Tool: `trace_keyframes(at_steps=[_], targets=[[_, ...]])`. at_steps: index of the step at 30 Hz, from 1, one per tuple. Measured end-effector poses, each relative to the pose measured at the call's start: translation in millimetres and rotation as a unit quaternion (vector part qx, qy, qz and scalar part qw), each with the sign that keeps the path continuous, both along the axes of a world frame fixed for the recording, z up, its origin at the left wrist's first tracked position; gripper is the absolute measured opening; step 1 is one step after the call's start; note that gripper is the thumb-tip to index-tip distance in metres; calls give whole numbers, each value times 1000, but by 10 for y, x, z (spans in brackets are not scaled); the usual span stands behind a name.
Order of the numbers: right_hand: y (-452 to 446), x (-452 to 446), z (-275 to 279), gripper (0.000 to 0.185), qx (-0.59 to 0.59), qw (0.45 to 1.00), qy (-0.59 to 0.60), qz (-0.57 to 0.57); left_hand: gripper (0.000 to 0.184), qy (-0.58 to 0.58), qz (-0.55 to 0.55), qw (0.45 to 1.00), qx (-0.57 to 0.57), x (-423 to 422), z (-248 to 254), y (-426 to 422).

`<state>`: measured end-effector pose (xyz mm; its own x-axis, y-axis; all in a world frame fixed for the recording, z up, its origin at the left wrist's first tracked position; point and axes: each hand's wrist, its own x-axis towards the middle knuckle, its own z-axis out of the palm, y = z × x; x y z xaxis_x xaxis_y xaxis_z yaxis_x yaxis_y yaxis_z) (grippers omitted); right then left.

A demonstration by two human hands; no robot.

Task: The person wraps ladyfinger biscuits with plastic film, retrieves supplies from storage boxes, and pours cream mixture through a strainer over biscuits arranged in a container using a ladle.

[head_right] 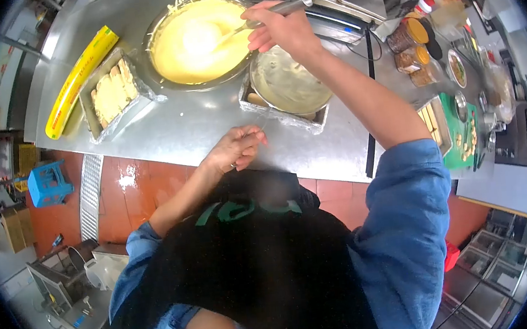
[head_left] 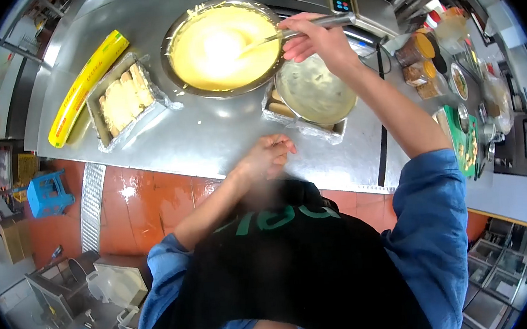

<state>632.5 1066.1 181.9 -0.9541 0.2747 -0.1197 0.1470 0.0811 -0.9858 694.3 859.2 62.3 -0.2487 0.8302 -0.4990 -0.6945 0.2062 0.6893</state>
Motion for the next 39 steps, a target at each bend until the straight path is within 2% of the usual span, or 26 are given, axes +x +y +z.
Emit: trace_keyframes(at_steps=[5,12,17,18,21,23,24,25,26,29,30,34,37,38,39], targets=[[15,120,106,32,46,999,-9,-17,24,1,-4,1000,10,-57,-71,-1],[209,657,610,35,50,997,32,-54,22,60,-1,998,-24,-127,-92,10],[266,1352,967,32,86,985,4,-152,21,60,-25,998,-19,-185,-118,0],[265,1473,992,32,92,980,-4,-177,22,49,-32,998,-12,-210,-120,3],[285,1782,781,25,141,980,-30,-139,22,34,-37,999,2,-248,-98,10],[188,1860,361,18,262,961,81,-48,22,42,-39,998,6,-260,-106,25],[124,1907,341,18,407,910,68,31,22,46,-39,998,7,-263,-110,32],[49,1933,335,20,539,834,55,110,22,42,-42,998,7,-273,-114,34],[17,1954,249,21,544,824,92,127,22,39,-45,998,6,-288,-115,37],[-45,2078,229,25,569,815,55,96,23,51,-53,997,5,-277,-124,17],[-62,2118,197,21,557,826,70,53,23,59,-53,997,5,-278,-128,14],[-177,2194,114,10,385,917,44,-89,24,69,-51,996,8,-288,-143,-8],[-159,1961,-150,9,301,941,45,-149,24,67,-65,996,13,-295,-173,24],[-74,1883,-242,11,352,922,55,-150,24,61,-63,996,14,-284,-174,19],[-89,1925,-243,11,300,936,27,-181,24,56,-59,997,15,-278,-171,2]])
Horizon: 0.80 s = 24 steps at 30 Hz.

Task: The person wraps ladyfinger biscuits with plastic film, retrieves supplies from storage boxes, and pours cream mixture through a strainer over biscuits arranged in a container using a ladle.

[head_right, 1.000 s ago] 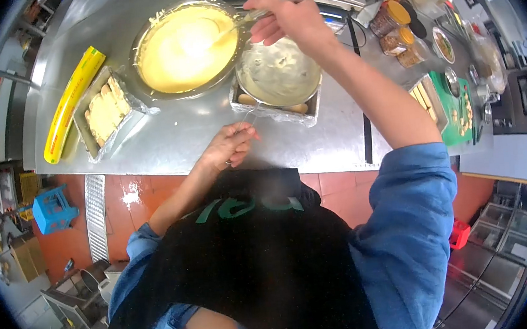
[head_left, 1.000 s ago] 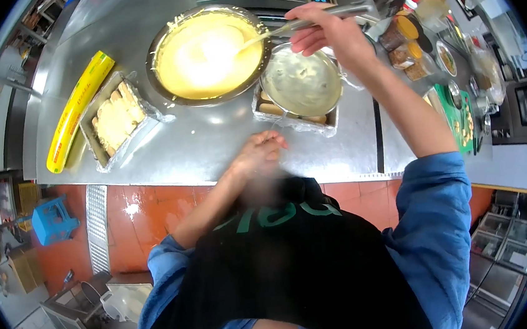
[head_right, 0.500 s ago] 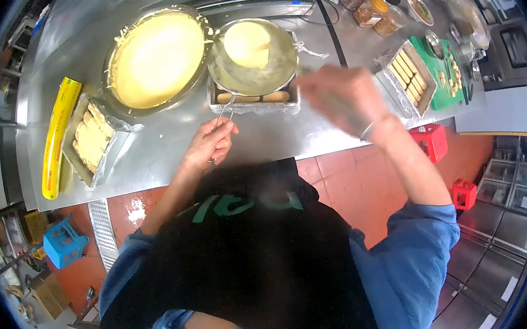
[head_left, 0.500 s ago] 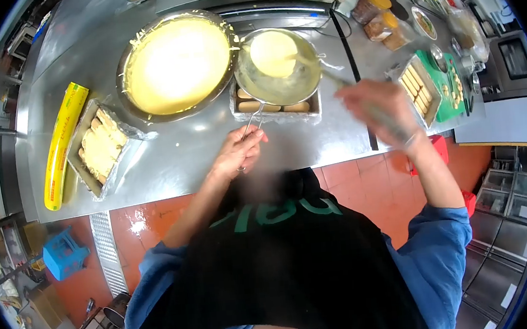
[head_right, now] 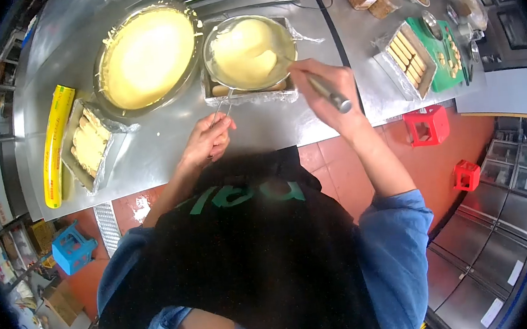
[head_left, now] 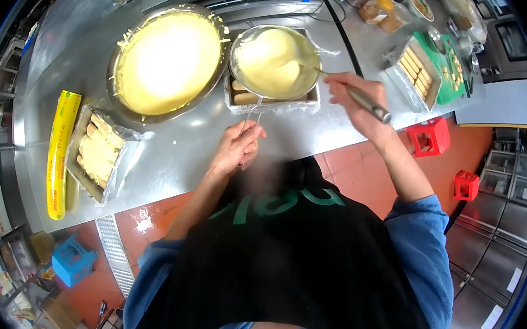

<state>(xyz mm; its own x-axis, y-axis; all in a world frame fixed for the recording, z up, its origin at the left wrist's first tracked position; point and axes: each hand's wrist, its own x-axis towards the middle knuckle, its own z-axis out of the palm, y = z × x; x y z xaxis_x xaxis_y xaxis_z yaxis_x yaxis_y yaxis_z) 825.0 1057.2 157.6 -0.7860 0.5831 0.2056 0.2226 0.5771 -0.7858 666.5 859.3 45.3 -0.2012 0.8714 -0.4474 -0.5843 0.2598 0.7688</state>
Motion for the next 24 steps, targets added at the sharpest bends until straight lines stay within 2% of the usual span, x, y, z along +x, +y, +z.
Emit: trace_keyframes(at_steps=[3,6,7,10,11,14,15,16,18,20,21,24], targets=[[-17,122,258,17,-154,985,-38,-60,24,5,3,1000,3,-7,4,-20],[-103,-88,140,19,-184,981,38,-43,25,35,-38,999,8,-40,11,-17],[-38,-179,85,19,-204,976,26,-77,24,25,-39,999,12,-52,11,-32],[29,-56,153,22,-178,977,10,-115,25,31,-23,999,14,-108,14,-104],[7,21,268,23,-196,972,-46,-120,24,27,-24,999,19,-117,18,-74],[-184,-127,262,22,-206,976,-11,-66,24,14,-36,999,10,-75,10,-63],[-152,-239,200,20,-206,975,15,-81,24,17,-38,999,4,-81,34,-41],[-21,-295,126,19,-154,986,29,-63,24,21,-38,999,-1,-99,56,-28],[33,-187,240,22,-168,978,8,-119,24,21,-28,999,-3,-151,79,-50],[40,15,415,25,-188,967,-88,-146,24,39,-21,999,-2,-168,95,-45],[-67,33,420,23,-224,964,-62,-133,24,42,-21,999,6,-169,80,-25],[-89,-217,197,23,-225,969,24,-95,24,38,-48,998,7,-134,28,12]])
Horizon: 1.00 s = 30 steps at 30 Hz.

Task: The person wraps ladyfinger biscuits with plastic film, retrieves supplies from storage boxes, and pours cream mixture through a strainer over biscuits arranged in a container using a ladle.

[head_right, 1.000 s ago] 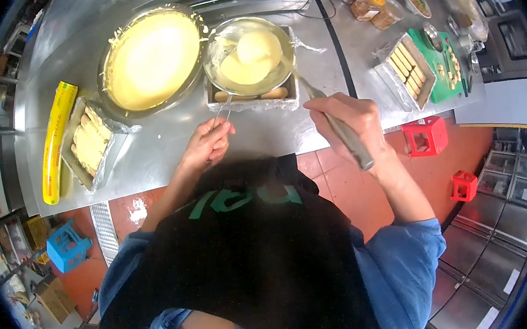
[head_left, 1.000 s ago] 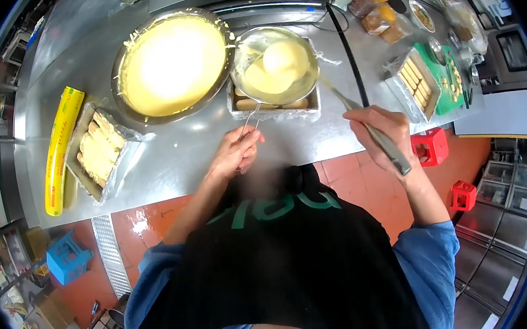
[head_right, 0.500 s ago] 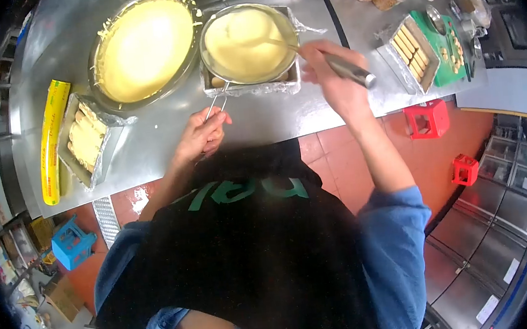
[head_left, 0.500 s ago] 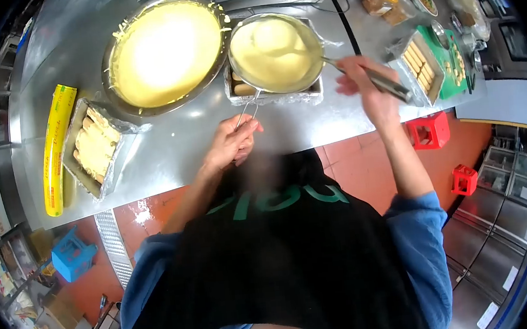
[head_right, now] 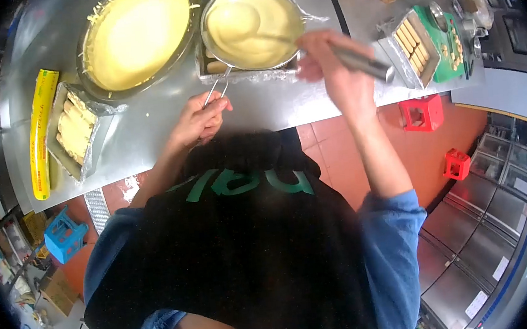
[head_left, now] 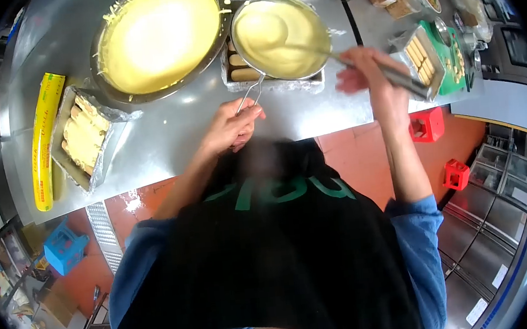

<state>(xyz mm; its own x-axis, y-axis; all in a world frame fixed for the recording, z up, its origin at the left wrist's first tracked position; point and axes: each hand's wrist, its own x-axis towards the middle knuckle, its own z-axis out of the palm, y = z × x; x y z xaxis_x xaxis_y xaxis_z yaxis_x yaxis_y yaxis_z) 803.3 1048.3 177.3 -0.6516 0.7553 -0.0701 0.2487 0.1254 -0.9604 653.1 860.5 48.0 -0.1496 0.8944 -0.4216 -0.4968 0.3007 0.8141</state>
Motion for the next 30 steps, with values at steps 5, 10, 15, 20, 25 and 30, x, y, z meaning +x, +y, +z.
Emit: trace_keyframes(at_steps=[5,10,15,20,25,30], targets=[[-55,273,212,22,39,993,-109,-27,24,-19,-2,1000,4,-24,-33,-35],[-14,12,24,23,70,993,-77,-48,25,-49,0,999,-4,-35,26,-74],[-194,146,266,28,83,988,-129,-18,24,-13,2,1000,22,-61,27,-180],[20,48,161,29,181,974,-121,-68,23,-15,-4,998,54,10,16,-114],[-166,-11,152,30,134,987,-87,-13,22,6,43,998,45,90,16,-99],[-117,65,307,30,114,979,-169,16,21,23,77,997,21,157,-14,-245]])
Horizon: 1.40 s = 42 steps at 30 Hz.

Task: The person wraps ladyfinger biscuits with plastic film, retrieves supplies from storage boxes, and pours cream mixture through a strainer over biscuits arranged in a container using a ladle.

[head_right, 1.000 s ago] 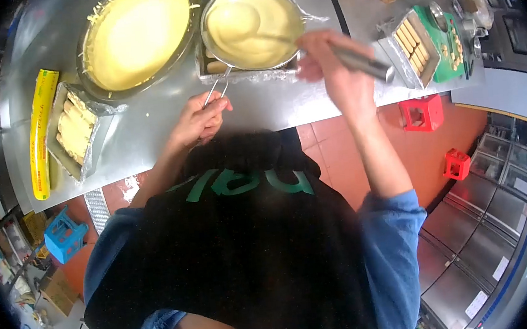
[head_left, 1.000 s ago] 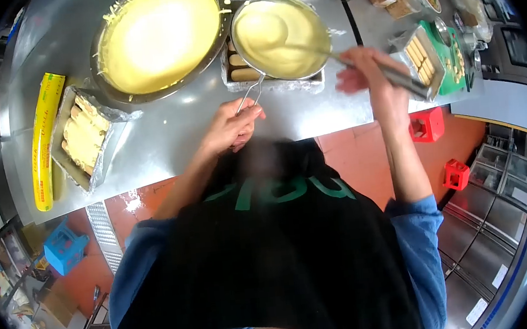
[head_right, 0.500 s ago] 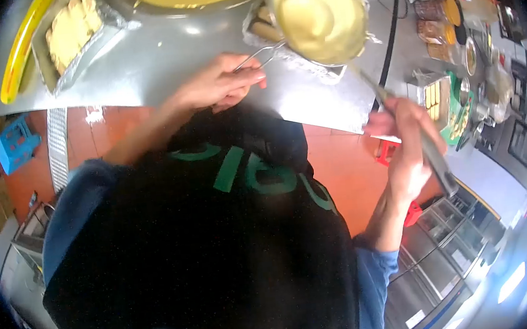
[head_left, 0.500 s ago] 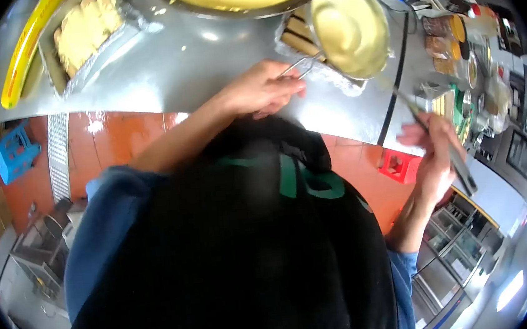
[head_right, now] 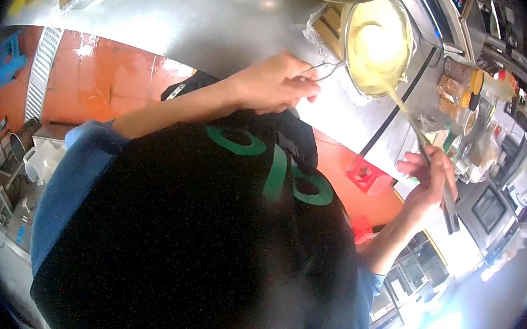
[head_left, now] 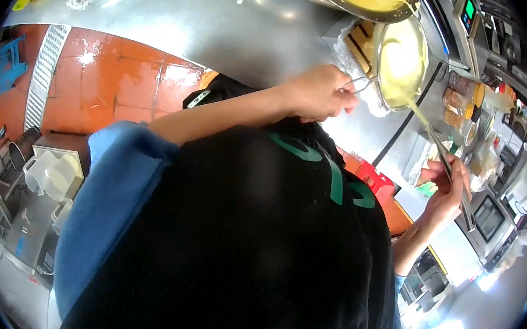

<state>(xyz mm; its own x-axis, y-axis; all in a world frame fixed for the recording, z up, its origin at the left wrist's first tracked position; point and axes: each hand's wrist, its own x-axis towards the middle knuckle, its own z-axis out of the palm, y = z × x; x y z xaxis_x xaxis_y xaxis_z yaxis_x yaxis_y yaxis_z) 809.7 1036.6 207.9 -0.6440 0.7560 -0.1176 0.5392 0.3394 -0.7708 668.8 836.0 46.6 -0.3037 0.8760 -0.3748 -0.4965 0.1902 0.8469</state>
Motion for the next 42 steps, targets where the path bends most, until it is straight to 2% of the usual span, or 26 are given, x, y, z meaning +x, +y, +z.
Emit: trace_keyframes(at_steps=[2,3,6,7,11,14,17,19,20,22,25,28,32,33,36,42], targets=[[-53,-101,-88,30,13,998,56,27,21,-4,6,1000,-5,24,-108,148],[-44,-203,-159,31,27,998,59,23,21,-18,17,999,35,26,-201,214],[11,-307,-147,33,52,998,42,18,21,-37,6,999,29,-15,-52,102],[55,-190,-80,33,42,998,35,33,21,18,3,999,33,12,-95,32],[-52,-297,-135,32,49,997,44,34,23,-33,-1,999,1,9,-142,192],[100,-396,-281,32,64,996,54,25,22,-62,1,997,38,-50,-79,162],[-2,-301,-90,32,31,999,2,39,21,-5,10,1000,11,-120,-145,307],[-6,-419,-147,32,82,995,31,46,22,2,20,1000,-15,-157,-96,486],[1,-490,-198,32,108,992,48,50,22,-40,38,998,10,-203,-105,540],[118,-533,-198,33,108,993,47,32,23,-8,35,999,35,-232,-68,639],[220,-351,-96,33,79,995,34,40,22,-20,6,999,24,-141,-54,535],[160,-398,-170,33,85,994,57,25,21,-20,26,999,17,-132,-62,634],[240,-325,-105,31,88,995,40,12,20,-15,-3,998,53,-133,-75,645],[208,-311,-65,30,100,994,25,20,21,31,-9,999,41,-144,-20,665],[207,-346,-61,31,105,993,52,33,22,5,18,999,41,-165,23,891],[155,-84,111,33,80,995,36,42,22,-22,-17,999,42,35,184,340]])
